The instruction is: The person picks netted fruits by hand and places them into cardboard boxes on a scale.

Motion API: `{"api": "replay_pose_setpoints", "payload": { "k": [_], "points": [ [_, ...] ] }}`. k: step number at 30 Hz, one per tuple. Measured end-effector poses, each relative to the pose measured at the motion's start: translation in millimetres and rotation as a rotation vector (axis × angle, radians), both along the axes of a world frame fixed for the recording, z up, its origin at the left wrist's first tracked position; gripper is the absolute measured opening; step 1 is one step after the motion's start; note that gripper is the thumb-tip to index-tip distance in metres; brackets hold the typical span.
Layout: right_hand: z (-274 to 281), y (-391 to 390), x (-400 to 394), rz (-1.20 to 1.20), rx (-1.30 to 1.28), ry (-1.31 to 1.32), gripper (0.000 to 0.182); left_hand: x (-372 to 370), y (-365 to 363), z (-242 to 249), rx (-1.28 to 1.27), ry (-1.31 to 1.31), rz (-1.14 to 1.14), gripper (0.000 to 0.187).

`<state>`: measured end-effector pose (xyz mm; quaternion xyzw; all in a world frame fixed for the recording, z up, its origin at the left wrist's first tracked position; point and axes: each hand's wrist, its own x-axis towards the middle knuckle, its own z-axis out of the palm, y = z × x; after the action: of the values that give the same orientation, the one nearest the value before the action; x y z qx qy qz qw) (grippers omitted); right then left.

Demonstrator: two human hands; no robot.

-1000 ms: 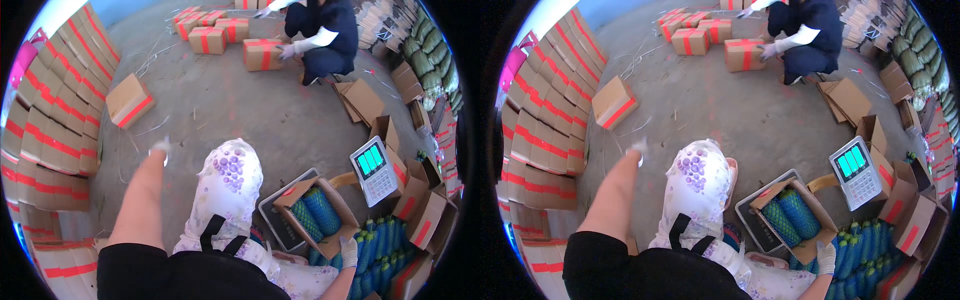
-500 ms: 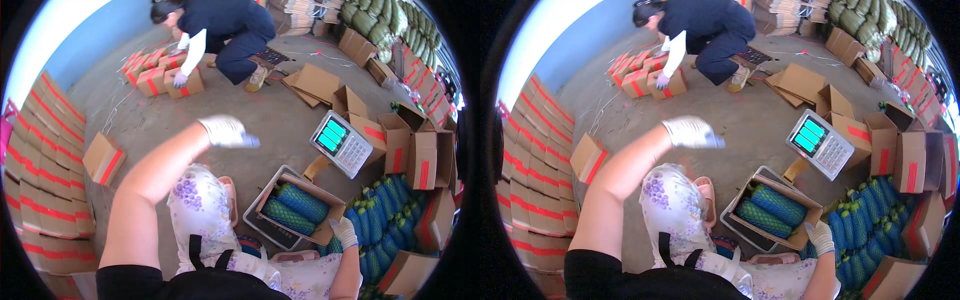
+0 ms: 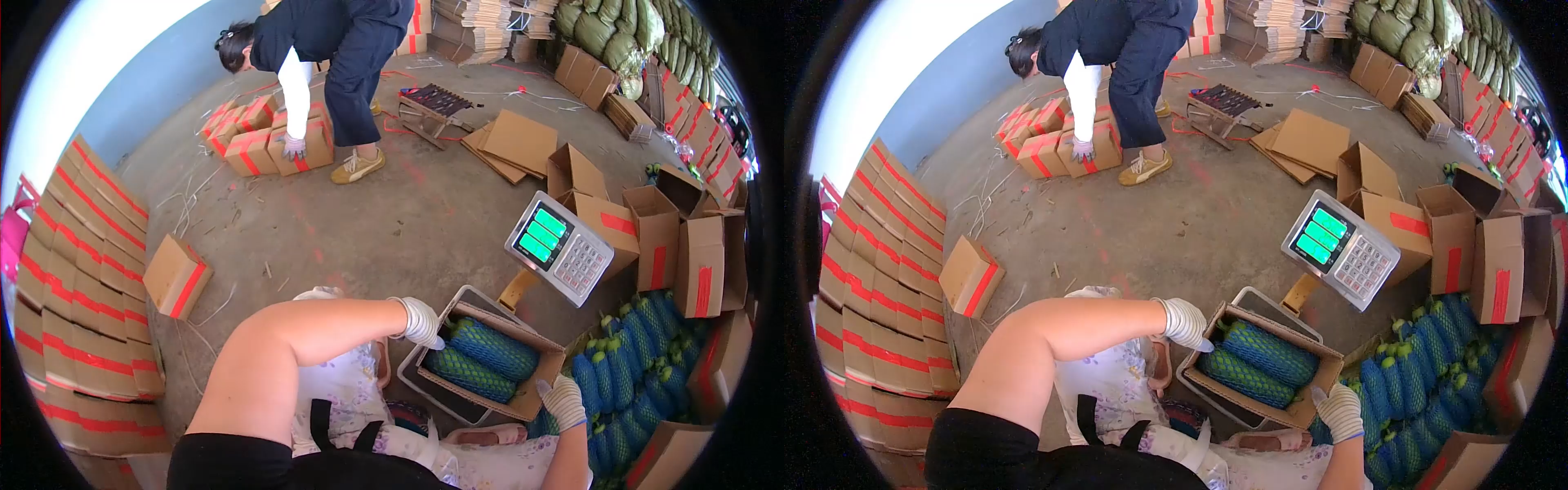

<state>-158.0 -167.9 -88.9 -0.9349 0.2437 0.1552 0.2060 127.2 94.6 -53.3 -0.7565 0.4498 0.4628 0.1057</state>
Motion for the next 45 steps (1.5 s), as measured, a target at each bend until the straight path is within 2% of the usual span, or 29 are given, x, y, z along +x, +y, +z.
{"api": "replay_pose_setpoints", "payload": {
  "k": [6,10,12,17,20,25,28,30,34,36,39,40,43,44,45],
  "points": [
    [2.1,-2.2,5.7,-0.042,0.032,0.042,0.035,6.9,2.2,-24.9,-0.046,0.076,0.136,0.052],
    [-2.2,-4.2,4.5,-0.073,0.016,0.043,0.036,8.3,2.4,-26.5,-0.073,0.084,0.126,0.052],
    [1.9,-2.0,6.8,-0.073,0.029,0.030,0.034,7.5,1.7,-22.0,-0.014,0.082,0.128,0.060],
    [-5.3,-2.8,5.0,-0.071,-0.011,0.054,0.037,7.8,1.4,-16.6,-0.041,0.088,0.062,0.061],
    [2.9,1.4,6.7,-0.070,0.006,0.057,0.037,8.0,2.5,-14.1,-0.035,0.102,0.101,0.062],
    [9.3,5.1,9.2,-0.088,-0.020,0.075,0.037,7.8,0.5,-13.7,-0.024,0.129,0.148,0.055],
    [11.3,6.2,11.4,-0.088,-0.024,0.116,0.036,4.9,0.6,-0.6,0.013,0.191,0.234,0.060],
    [16.2,9.1,11.7,-0.087,0.005,0.065,0.037,0.2,0.6,15.6,0.051,0.269,0.415,0.071],
    [14.6,9.1,9.1,-0.079,0.005,0.081,0.038,3.6,-4.0,9.3,0.082,0.268,0.302,0.081],
    [15.2,11.2,8.6,-0.095,-0.021,0.076,0.038,-0.1,-2.8,20.8,0.042,0.195,0.279,0.074],
    [17.0,10.0,8.8,-0.099,0.021,0.095,0.038,5.1,1.0,-10.8,0.018,0.178,0.209,0.063],
    [12.4,8.0,7.9,-0.086,0.024,0.093,0.038,3.7,7.6,-14.8,-0.047,0.236,0.313,0.053],
    [0.5,5.6,5.2,-0.126,0.062,0.033,0.038,3.9,5.7,-18.4,-0.069,0.173,0.296,0.047],
    [1.1,7.4,6.8,-0.160,0.067,0.024,0.037,5.8,9.0,-32.7,-0.064,0.243,0.406,0.043],
    [2.1,8.6,6.9,-0.201,0.071,0.016,0.036,5.1,9.9,-27.5,-0.068,0.248,0.379,0.043]
  ]
}}
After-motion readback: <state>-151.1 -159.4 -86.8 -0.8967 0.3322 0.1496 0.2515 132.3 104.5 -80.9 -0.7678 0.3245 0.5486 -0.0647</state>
